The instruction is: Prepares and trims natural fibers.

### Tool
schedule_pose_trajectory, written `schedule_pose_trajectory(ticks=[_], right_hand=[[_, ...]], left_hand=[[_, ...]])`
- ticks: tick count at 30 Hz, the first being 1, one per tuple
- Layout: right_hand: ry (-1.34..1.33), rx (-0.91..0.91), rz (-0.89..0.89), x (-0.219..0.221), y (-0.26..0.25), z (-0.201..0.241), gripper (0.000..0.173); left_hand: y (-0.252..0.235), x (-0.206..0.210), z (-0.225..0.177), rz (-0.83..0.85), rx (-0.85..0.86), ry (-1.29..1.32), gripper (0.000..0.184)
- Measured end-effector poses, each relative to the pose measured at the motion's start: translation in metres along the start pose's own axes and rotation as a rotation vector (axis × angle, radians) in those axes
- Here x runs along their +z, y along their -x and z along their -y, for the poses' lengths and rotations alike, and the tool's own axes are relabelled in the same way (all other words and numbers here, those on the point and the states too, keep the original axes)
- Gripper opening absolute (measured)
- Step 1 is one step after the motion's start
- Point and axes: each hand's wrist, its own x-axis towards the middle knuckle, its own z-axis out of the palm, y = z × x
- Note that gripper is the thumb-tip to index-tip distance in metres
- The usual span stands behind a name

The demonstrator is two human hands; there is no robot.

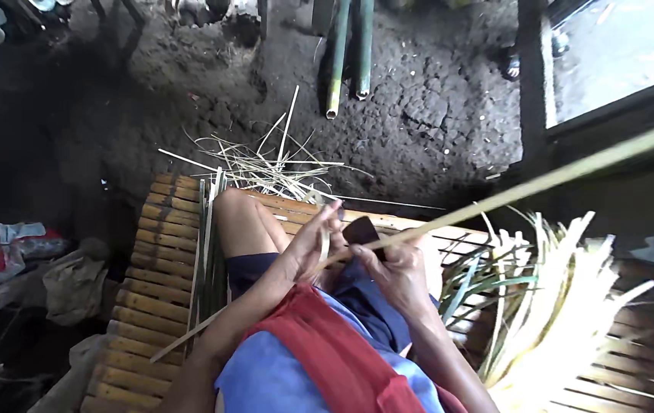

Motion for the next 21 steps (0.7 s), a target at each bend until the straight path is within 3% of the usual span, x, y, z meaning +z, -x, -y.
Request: schedule_pose_trajectory(ticks=[3,7,11,15,17,21], right_hand=[[-0.023,0.064,0.005,0.007,-0.004,-0.006,0.037],[0.039,-0.003,0.09,0.023,0.005,0.002,0.041],[0.003,-0.055,0.097,0.013,0.012,0.008,0.047],[0.091,-0.022,0.034,0.017,0.006,0.006,0.044],[0.062,0.031,0.051,0.02,0.004,0.005,0.043],[0.074,-0.042,0.075,0.039,0.012,0.006,0.044]], left_hand=[[0.004,0.013,-0.003,0.074,-0.046,-0.033,0.035],[0.009,0.012,-0.003,0.118,0.121,-0.022,0.035],[0.005,0.008,0.001,-0.09,0.118,0.149,0.032],[0.012,0.008,-0.005,0.113,0.035,-0.039,0.038],[0.017,0.017,-0.012,0.116,0.025,-0.09,0.037],[0.001,0.023,-0.01,-0.021,0.217,0.076,0.035]])
